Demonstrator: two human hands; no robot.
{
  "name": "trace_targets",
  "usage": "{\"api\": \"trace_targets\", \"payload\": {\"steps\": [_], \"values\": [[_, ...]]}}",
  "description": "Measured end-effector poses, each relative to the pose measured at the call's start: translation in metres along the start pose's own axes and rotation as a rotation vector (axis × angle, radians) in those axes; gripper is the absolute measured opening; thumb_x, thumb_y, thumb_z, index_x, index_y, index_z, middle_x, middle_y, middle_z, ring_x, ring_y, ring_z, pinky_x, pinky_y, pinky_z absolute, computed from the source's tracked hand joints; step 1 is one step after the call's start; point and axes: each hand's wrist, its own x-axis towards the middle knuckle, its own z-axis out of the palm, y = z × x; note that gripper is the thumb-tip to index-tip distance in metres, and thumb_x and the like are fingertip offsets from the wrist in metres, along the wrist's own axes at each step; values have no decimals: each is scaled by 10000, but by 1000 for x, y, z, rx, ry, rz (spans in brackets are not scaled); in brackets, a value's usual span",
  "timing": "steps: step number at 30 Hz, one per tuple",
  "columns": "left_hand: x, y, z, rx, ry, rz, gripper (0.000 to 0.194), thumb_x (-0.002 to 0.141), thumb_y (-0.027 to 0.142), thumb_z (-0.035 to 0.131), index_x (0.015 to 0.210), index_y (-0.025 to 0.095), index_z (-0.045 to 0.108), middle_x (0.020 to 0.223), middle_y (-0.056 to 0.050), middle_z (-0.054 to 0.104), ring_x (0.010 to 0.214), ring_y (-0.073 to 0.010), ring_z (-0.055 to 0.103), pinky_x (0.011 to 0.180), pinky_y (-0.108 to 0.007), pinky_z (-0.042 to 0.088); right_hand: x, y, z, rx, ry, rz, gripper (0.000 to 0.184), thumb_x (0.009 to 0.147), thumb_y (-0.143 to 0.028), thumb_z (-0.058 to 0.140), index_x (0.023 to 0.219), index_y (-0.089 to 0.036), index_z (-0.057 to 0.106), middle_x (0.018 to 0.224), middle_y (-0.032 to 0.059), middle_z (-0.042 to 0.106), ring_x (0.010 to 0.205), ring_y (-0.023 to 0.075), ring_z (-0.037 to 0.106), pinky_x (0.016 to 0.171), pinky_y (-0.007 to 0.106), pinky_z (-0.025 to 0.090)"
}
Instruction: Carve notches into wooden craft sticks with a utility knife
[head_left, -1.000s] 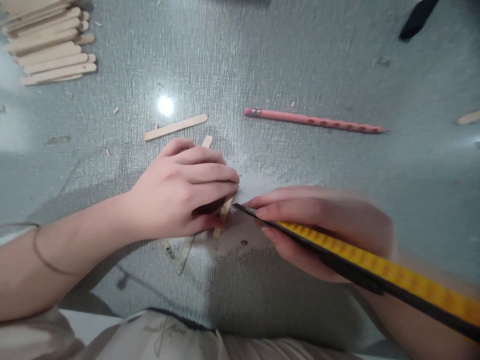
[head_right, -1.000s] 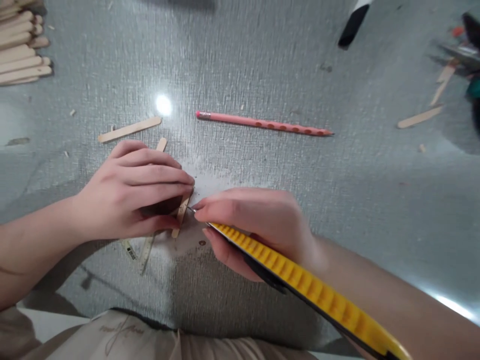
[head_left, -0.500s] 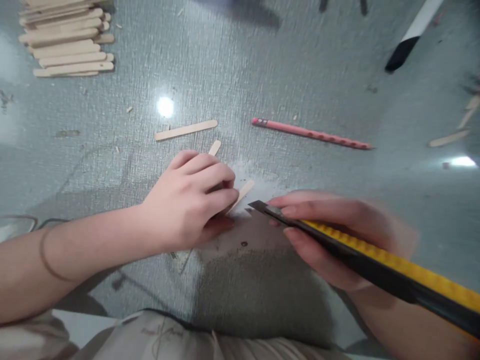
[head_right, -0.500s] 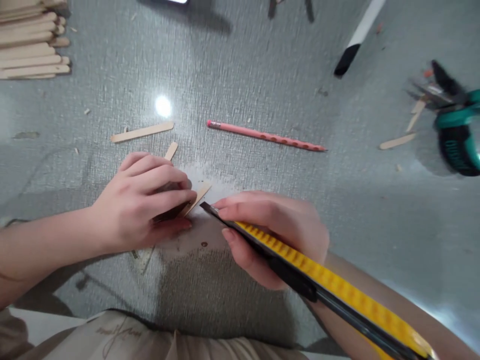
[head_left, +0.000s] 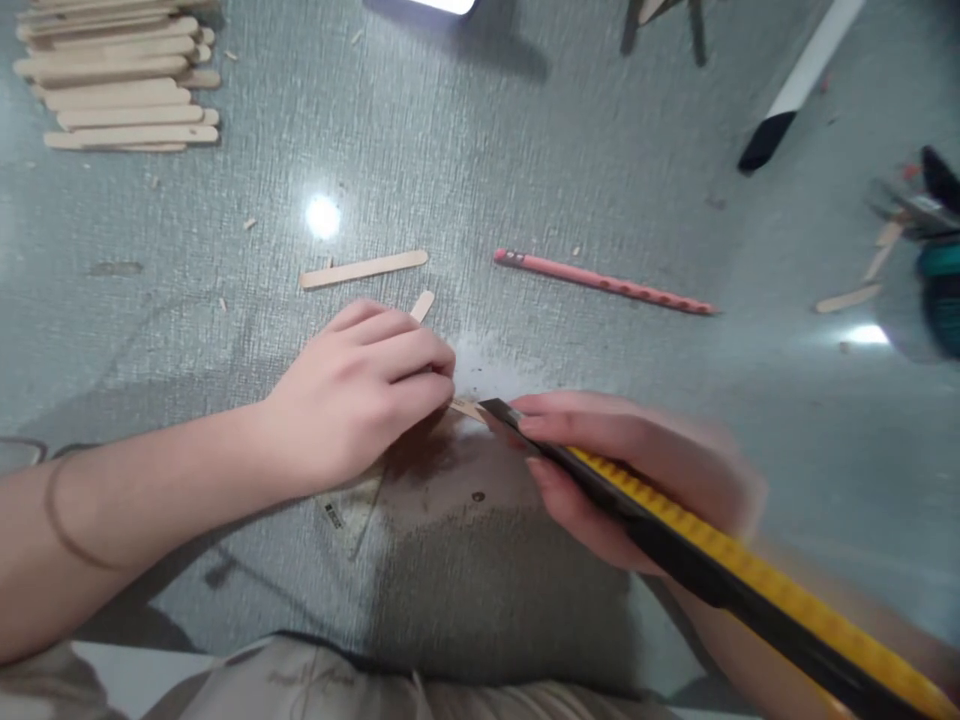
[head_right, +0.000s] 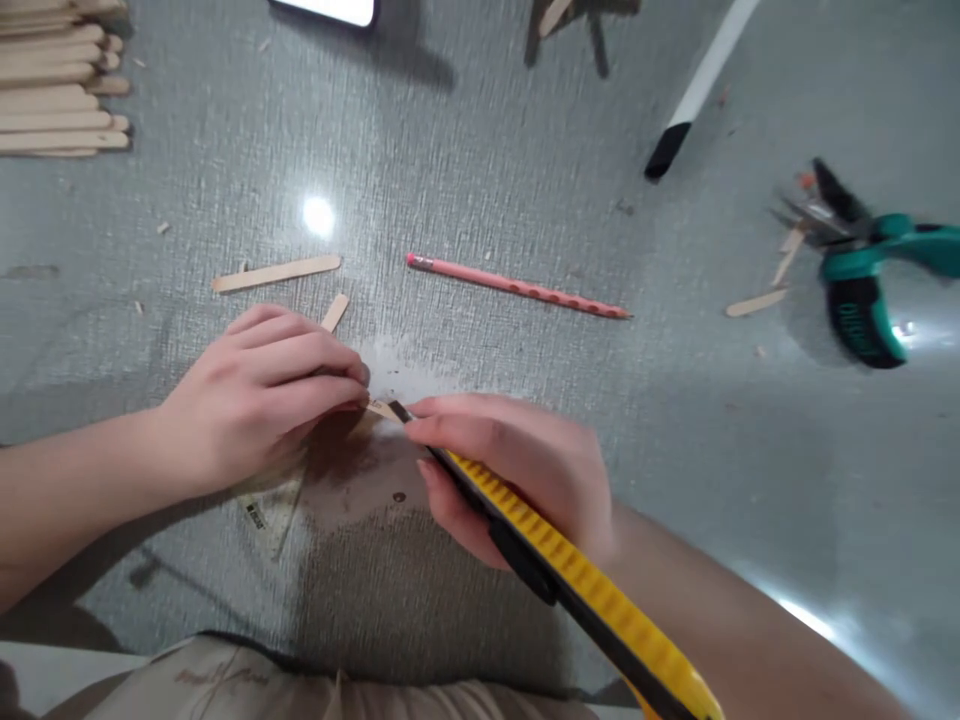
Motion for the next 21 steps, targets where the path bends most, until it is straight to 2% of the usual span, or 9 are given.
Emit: {"api": "trace_targets", "payload": {"steps": [4, 9, 15, 21], "values": [[2, -6, -2, -25, -45, 53, 236, 1015, 195, 449, 946, 187, 675, 1033, -13, 716, 885, -158, 609, 828, -338, 422, -4, 1, 2, 34, -11, 56, 393, 783, -82, 667, 1141, -241, 631, 997, 53, 763, 867, 195, 752, 750, 307, 645], [3, -13, -5, 29, -1, 65, 242, 1008, 220, 474, 886, 216, 684, 984, 20, 710, 847, -146, 606, 830, -331, 406, -5, 1, 4, 31, -22, 93, 365, 809, -101, 648, 1131, -273, 624, 1009, 37, 765, 869, 210, 758, 733, 324, 652], [3, -8, -2, 108, 36, 79, 262, 989, 189, 488, 827, 203, 693, 857, 11, 692, 754, -144, 563, 795, -330, 404, 3, -7, 3, -19, -40, 94, 369, 805, -95, 627, 1135, -261, 635, 994, 40, 765, 862, 213, 757, 763, 327, 653], [7, -13, -2, -12, -95, 123, 346, 1022, 195, 407, 854, 221, 709, 928, -3, 711, 836, -159, 607, 781, -349, 401, 7, -1, -5, 59, -86, 106, 317, 844, -134, 620, 1125, -278, 652, 1018, 28, 764, 896, 215, 752, 748, 324, 651]]}}
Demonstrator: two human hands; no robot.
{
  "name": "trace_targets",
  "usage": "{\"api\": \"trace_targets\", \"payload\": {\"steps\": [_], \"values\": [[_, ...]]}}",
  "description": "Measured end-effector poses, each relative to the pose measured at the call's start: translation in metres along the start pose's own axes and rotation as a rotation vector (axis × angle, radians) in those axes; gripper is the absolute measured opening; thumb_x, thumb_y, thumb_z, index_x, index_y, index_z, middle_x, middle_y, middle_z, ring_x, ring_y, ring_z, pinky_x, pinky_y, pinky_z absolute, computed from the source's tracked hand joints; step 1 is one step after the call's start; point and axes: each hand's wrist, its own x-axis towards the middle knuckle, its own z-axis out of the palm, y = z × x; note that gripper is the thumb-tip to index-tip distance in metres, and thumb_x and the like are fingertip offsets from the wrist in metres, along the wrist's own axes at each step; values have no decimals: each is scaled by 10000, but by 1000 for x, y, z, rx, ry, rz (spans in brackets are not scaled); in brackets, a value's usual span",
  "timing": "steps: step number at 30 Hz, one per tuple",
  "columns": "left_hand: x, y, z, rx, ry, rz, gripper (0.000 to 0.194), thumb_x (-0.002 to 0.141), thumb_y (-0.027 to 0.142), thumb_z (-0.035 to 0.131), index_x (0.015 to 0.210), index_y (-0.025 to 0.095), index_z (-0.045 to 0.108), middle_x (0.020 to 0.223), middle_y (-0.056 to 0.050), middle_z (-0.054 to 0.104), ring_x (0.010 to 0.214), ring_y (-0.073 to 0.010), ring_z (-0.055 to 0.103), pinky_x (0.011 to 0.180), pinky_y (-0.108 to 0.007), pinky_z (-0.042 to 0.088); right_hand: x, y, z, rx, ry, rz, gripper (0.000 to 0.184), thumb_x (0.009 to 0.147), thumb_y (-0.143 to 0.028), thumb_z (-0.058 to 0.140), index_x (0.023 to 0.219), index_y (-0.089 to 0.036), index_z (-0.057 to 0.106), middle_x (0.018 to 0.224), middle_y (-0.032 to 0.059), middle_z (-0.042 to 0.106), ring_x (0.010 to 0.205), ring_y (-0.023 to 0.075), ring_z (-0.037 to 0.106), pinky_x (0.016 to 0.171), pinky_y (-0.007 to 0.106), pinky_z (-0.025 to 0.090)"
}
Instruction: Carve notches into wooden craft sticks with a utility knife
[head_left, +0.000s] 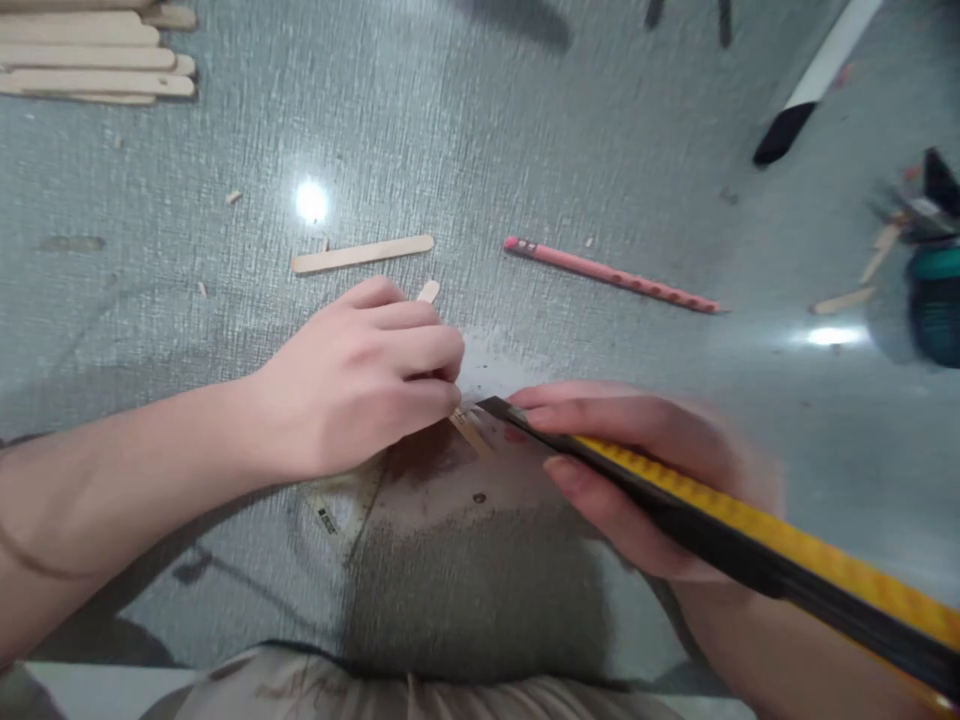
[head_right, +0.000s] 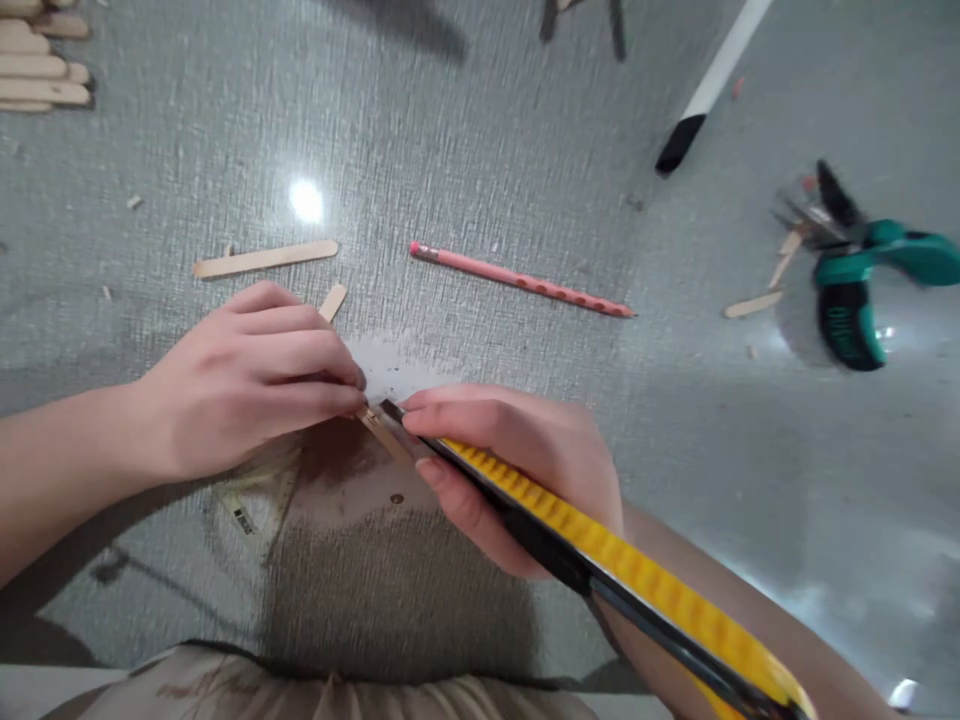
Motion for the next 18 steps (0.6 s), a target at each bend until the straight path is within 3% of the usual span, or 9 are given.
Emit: {"api": "trace_targets", "payload": {"steps": [6, 14, 18], "values": [[1, -5, -1, -116, -44, -23, 285, 987, 213, 489, 834, 239, 727, 943, -1, 711, 828, -157, 603, 767, -340, 394, -1, 4, -1, -17, -18, -10, 298, 845, -173, 619, 1118, -286, 661, 1010, 26, 767, 852, 228, 755, 714, 349, 653], [-3, 19, 6, 77, 92, -200, 234, 946, 218, 534, 785, 217, 704, 741, 8, 672, 668, -144, 576, 692, -342, 384, -11, -8, 12, -196, 114, -3, 338, 810, -106, 619, 1106, -264, 668, 1058, 38, 756, 885, 222, 742, 784, 365, 639], [-3, 28, 9, 136, 161, -243, 264, 931, 225, 537, 699, 213, 661, 633, 12, 583, 552, -129, 463, 587, -333, 342, -12, -12, 19, -175, 133, 29, 363, 806, -97, 619, 1124, -265, 666, 1083, 48, 748, 906, 234, 740, 790, 378, 643]]}}
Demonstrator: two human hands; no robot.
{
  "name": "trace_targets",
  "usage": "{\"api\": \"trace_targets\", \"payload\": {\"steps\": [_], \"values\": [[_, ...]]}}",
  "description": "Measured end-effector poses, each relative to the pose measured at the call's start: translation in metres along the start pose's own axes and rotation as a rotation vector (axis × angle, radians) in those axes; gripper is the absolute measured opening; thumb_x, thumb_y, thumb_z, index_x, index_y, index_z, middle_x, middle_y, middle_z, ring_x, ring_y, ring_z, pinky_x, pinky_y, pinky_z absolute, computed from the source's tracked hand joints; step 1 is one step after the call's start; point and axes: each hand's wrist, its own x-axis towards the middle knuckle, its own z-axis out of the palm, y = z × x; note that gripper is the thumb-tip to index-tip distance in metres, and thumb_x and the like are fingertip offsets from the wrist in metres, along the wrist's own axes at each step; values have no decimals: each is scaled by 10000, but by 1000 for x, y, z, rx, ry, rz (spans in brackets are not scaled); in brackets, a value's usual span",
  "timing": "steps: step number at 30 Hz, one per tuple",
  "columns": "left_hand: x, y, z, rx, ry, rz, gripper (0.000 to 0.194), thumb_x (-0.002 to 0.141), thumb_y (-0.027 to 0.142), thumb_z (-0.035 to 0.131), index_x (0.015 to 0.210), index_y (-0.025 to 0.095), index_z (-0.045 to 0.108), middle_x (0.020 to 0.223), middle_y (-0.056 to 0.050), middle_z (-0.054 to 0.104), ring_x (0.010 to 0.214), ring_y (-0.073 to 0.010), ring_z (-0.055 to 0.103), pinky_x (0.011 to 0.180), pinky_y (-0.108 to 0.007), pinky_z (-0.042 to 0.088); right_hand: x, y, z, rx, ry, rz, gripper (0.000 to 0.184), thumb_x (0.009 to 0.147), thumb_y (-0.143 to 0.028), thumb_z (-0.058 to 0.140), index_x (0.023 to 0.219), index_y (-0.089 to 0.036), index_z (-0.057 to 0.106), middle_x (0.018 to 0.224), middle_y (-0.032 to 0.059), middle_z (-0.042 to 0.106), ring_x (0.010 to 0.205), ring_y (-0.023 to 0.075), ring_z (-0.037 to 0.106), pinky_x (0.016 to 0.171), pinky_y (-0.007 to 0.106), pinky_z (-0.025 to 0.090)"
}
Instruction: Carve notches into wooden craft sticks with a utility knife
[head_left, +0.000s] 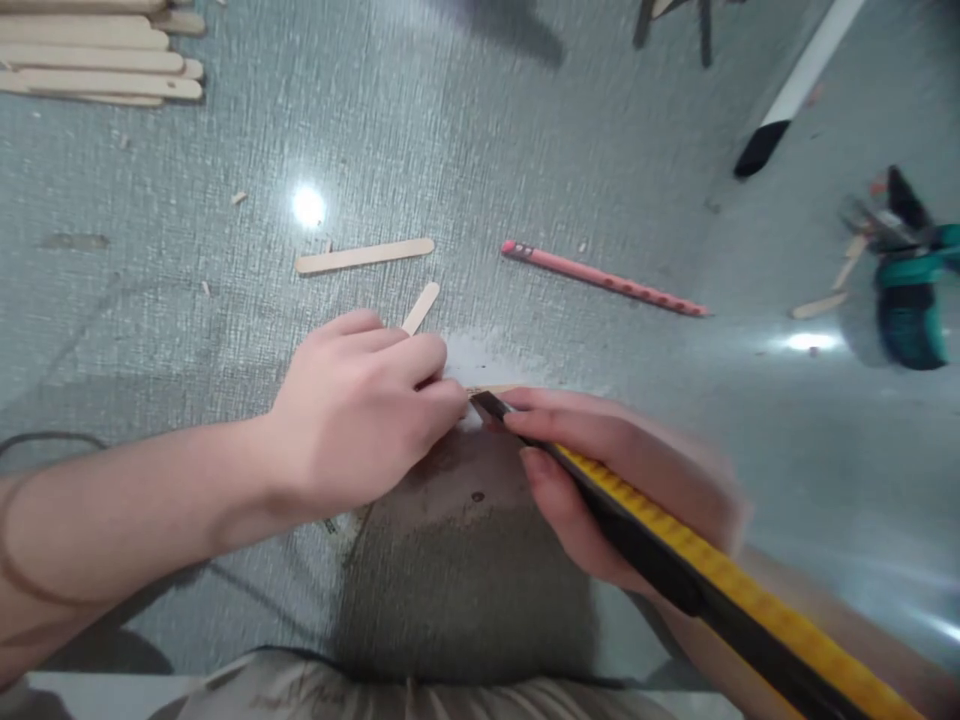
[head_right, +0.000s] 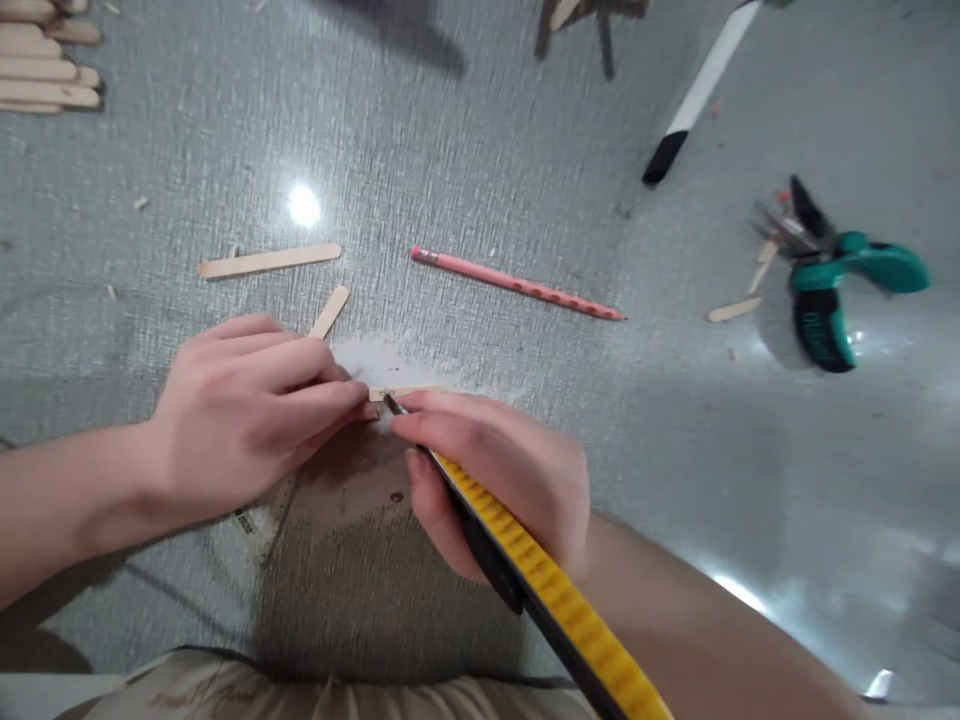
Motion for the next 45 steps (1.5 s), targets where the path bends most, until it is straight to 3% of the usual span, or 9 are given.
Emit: {"api": "trace_targets", "payload": {"steps": [9, 15, 23, 27, 33, 37, 41, 45], "values": [[1, 6, 2, -58, 15, -86, 328, 936, 231, 485, 619, 187, 556, 579, 4, 476, 496, -115, 310, 481, -306, 215, 2, -8, 9, -4, 49, 59, 373, 821, -93, 592, 1145, -270, 649, 1110, 52, 726, 982, 230, 732, 842, 351, 645], [3, 9, -3, -49, -112, -124, 324, 926, 176, 461, 611, 180, 536, 581, 10, 444, 510, -119, 300, 521, -293, 174, 4, -11, 9, -69, 46, 62, 343, 839, -76, 565, 1122, -259, 631, 1072, 60, 731, 978, 220, 737, 824, 318, 640], [3, 9, -3, -88, -73, -123, 353, 944, 167, 429, 602, 173, 517, 582, 15, 418, 534, -116, 266, 553, -280, 141, 5, -14, 10, -107, 29, 43, 339, 832, -79, 568, 1124, -240, 627, 1064, 73, 722, 948, 226, 737, 772, 320, 656], [5, 10, -6, -121, -125, -149, 378, 962, 186, 393, 606, 163, 515, 595, 12, 418, 546, -108, 255, 562, -277, 136, 9, -20, 12, -129, 38, 63, 320, 839, -62, 561, 1110, -220, 626, 1040, 96, 714, 908, 224, 735, 754, 317, 657], [6, 11, -5, -132, -124, -139, 343, 911, 163, 448, 574, 164, 512, 594, 9, 431, 514, -103, 239, 524, -272, 127, 15, -30, 7, -211, -64, 90, 323, 853, -85, 566, 1121, -263, 598, 1039, 48, 723, 892, 219, 737, 761, 327, 655], [9, 9, -2, -138, -129, -120, 297, 841, 139, 527, 546, 161, 511, 573, 10, 426, 485, -98, 225, 500, -271, 132, 17, -36, 7, -216, -36, 228, 251, 885, -104, 554, 1060, -270, 622, 1027, 6, 727, 918, 188, 730, 794, 295, 626], [10, 8, -2, -172, -148, -134, 276, 834, 143, 498, 561, 169, 533, 585, 5, 444, 479, -101, 211, 494, -277, 117, 11, -25, 9, -136, 24, 180, 224, 874, -110, 586, 1030, -260, 642, 962, -13, 744, 868, 154, 731, 770, 256, 608], [8, 8, -3, -163, -158, -146, 263, 829, 153, 492, 567, 177, 517, 595, -1, 445, 495, -115, 211, 501, -277, 110, -3, -12, 12, -73, 121, 167, 279, 847, -112, 627, 1079, -261, 666, 1025, 12, 752, 929, 189, 728, 805, 309, 602]]}}
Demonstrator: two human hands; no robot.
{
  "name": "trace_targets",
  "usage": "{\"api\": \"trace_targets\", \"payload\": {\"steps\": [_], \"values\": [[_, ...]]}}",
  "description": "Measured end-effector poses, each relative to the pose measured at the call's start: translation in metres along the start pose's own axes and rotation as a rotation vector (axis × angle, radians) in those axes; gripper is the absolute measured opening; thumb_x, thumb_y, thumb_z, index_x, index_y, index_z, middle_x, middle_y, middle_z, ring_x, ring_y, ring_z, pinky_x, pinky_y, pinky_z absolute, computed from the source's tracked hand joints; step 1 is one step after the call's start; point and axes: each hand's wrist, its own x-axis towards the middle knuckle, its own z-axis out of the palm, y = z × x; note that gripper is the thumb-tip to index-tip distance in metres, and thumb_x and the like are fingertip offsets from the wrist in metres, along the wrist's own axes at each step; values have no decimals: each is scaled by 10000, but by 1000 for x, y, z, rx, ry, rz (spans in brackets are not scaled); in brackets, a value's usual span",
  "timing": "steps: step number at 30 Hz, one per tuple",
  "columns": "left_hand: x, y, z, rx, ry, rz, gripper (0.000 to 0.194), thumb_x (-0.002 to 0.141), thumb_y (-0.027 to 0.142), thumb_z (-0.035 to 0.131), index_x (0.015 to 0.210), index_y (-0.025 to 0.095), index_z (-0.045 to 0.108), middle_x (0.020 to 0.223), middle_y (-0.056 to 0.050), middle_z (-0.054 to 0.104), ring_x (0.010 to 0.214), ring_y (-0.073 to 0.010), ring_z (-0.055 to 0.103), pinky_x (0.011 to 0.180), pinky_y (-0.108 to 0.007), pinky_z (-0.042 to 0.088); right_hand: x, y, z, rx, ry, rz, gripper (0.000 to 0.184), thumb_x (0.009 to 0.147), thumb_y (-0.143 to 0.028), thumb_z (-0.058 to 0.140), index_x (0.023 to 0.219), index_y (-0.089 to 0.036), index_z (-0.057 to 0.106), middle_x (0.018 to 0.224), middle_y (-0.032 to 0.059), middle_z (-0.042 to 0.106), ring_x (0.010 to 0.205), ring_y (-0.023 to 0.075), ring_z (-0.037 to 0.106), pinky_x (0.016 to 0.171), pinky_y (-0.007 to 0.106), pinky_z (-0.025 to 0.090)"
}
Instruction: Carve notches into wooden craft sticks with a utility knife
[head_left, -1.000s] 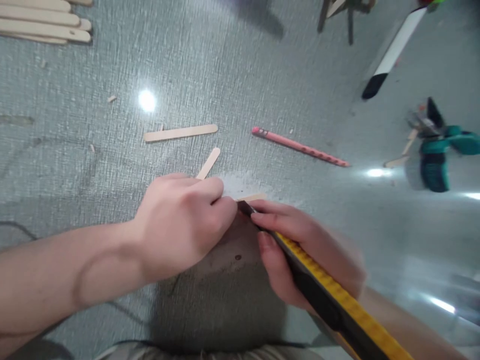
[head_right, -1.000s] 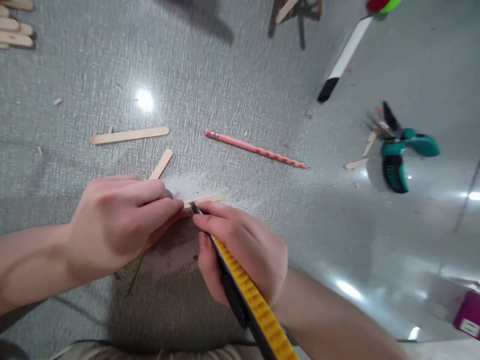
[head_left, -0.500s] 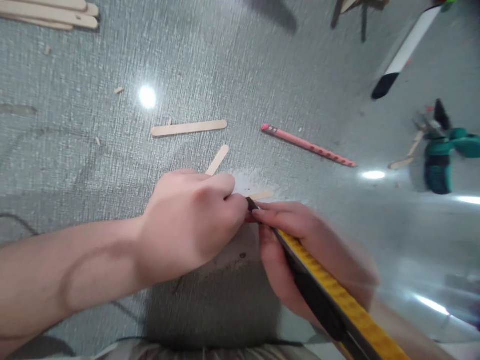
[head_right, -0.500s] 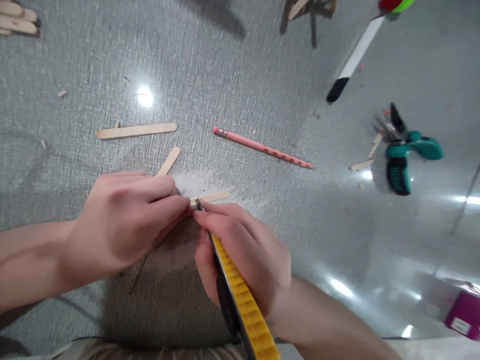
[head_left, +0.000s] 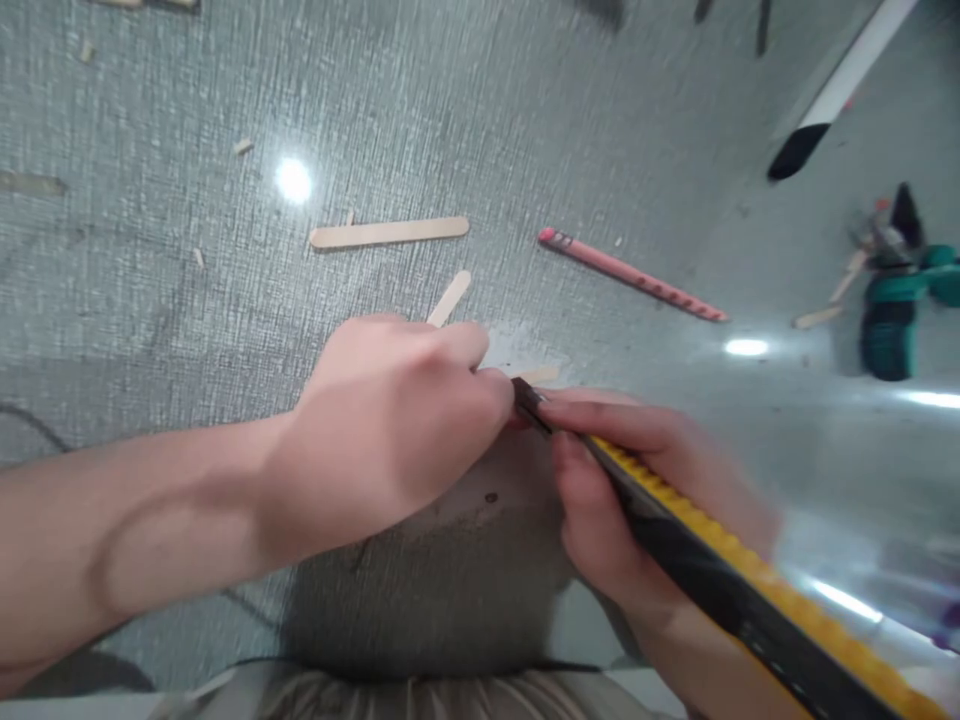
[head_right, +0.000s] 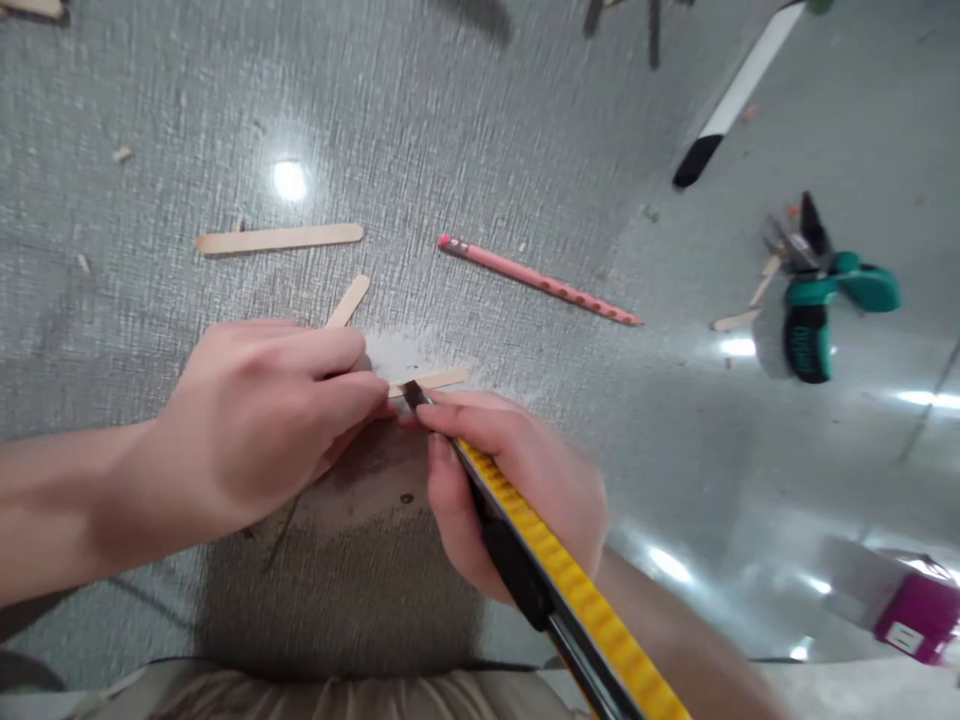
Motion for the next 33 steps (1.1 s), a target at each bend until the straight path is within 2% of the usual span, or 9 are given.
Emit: {"api": "trace_targets", "payload": {"steps": [4, 9, 19, 25, 33], "values": [[-1, 0, -1, -2, -3, 14, 266, 842, 155, 486, 578, 177, 511, 601, -1, 441, 505, -119, 228, 508, -273, 109, -6, 3, 2, 8, 18, 27, 272, 851, -136, 618, 1071, -284, 680, 1033, 15, 755, 901, 212, 737, 778, 354, 609], [-1, -1, 0, 30, 20, 24, 282, 857, 142, 487, 577, 171, 501, 599, 3, 425, 504, -113, 234, 509, -277, 114, -3, 1, 2, 35, 7, -13, 373, 825, -71, 617, 1138, -269, 661, 1070, -6, 746, 947, 174, 719, 824, 304, 599], [-2, 0, 1, 41, 20, 22, 263, 841, 145, 494, 580, 173, 508, 598, 4, 433, 480, -109, 271, 489, -292, 130, 0, -2, 1, 4, -2, -45, 339, 813, -85, 630, 1111, -241, 666, 1065, 10, 750, 937, 182, 731, 813, 298, 622], [0, 1, -1, 33, -6, 15, 251, 827, 136, 501, 578, 168, 506, 602, 5, 455, 479, -102, 292, 493, -287, 138, -1, -9, 1, -36, -30, -1, 393, 840, -95, 601, 1154, -326, 650, 1081, -2, 745, 917, 215, 739, 753, 363, 648], [1, 0, 0, 31, 1, 2, 259, 830, 171, 499, 571, 170, 511, 598, 2, 456, 474, -101, 279, 486, -285, 140, -3, -3, 3, 16, 20, -42, 373, 812, -75, 633, 1135, -258, 670, 1078, 7, 751, 933, 193, 736, 795, 319, 630]]}}
